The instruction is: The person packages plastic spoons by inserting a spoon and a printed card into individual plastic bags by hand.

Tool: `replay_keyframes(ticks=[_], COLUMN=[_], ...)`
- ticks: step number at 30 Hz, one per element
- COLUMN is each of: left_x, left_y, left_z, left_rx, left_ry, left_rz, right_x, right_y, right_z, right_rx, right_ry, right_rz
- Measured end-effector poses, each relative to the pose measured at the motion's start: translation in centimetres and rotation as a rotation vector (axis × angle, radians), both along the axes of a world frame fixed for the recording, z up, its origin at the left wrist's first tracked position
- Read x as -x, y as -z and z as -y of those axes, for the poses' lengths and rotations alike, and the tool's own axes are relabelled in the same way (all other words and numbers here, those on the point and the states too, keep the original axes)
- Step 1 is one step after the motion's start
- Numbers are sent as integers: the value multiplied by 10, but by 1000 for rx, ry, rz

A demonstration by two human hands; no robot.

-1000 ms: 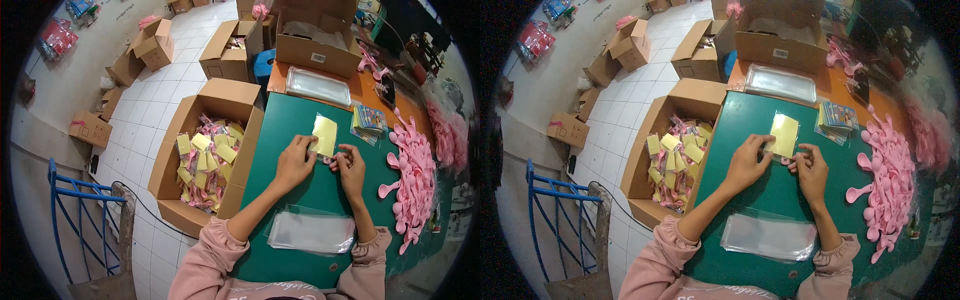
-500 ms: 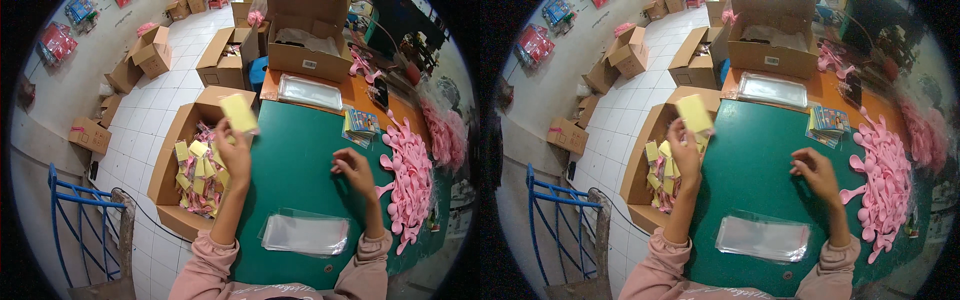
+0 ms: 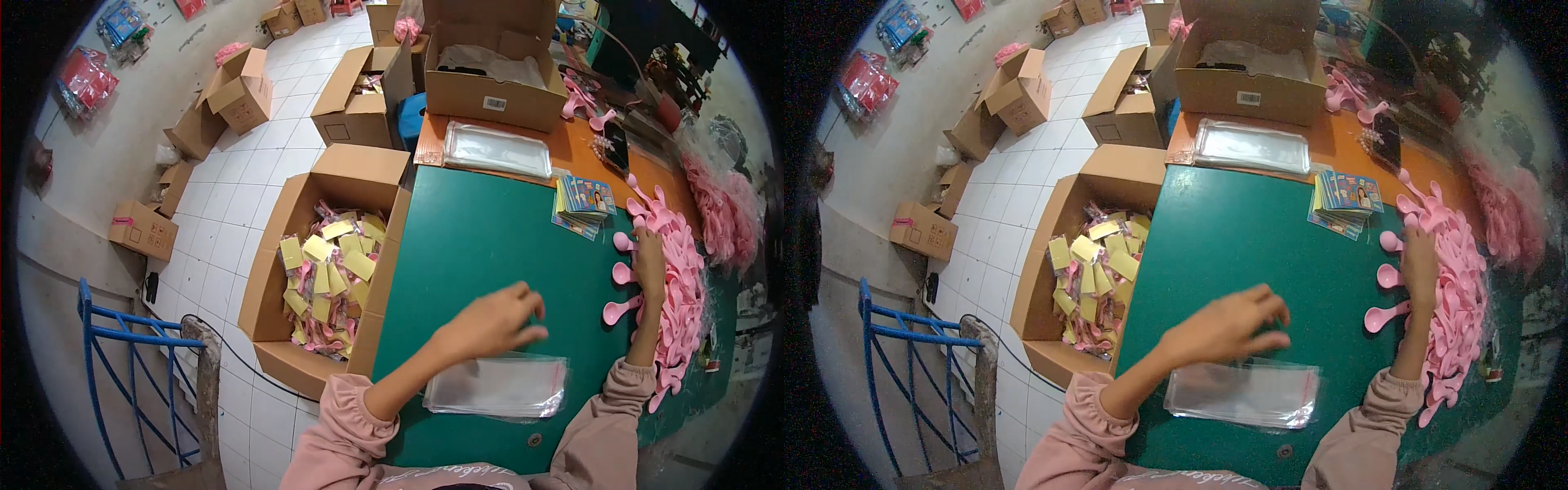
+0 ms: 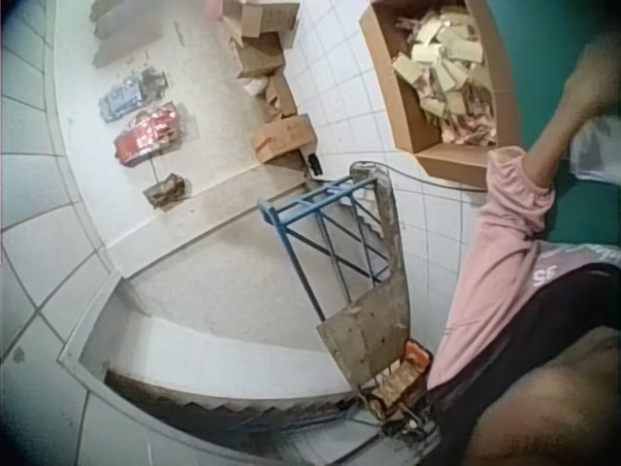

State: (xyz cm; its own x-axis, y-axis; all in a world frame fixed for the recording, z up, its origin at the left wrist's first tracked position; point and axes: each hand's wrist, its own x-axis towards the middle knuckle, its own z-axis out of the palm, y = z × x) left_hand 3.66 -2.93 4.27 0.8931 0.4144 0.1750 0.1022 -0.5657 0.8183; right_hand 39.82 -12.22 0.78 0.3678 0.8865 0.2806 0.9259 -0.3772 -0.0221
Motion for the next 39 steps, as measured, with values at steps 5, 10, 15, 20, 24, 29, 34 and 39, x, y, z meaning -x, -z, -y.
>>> replay_keyframes(ticks=[5, 10, 15, 20, 24, 29, 34, 39], left_x=[2, 1, 7, 2, -9, -34, -35, -30], left_y=[9, 22, 12, 38, 34, 6, 24, 17], left_z=[27, 4, -37, -76, -81, -34, -26, -53], left_rx=[-219, 94, 290, 497, 667, -89, -207, 23], left_ry=[239, 369, 310, 371, 314, 273, 213, 316], left_rz=[-221, -186, -203, -97, -145, -412, -359, -223], right_x=[13, 37, 94, 151, 150, 148, 149, 150], right_y=[-13, -54, -90, -113, -103, -99, -98, -102], right_z=[-4, -8, -20, -50, -55, -58, -60, -55], right_rx=[166, 346, -7, 189, 133, 13, -85, -114], right_ry=[160, 320, -262, -503, -512, -412, -427, -364], right_rz=[-41, -89, -319, -641, -730, -787, -803, -950])
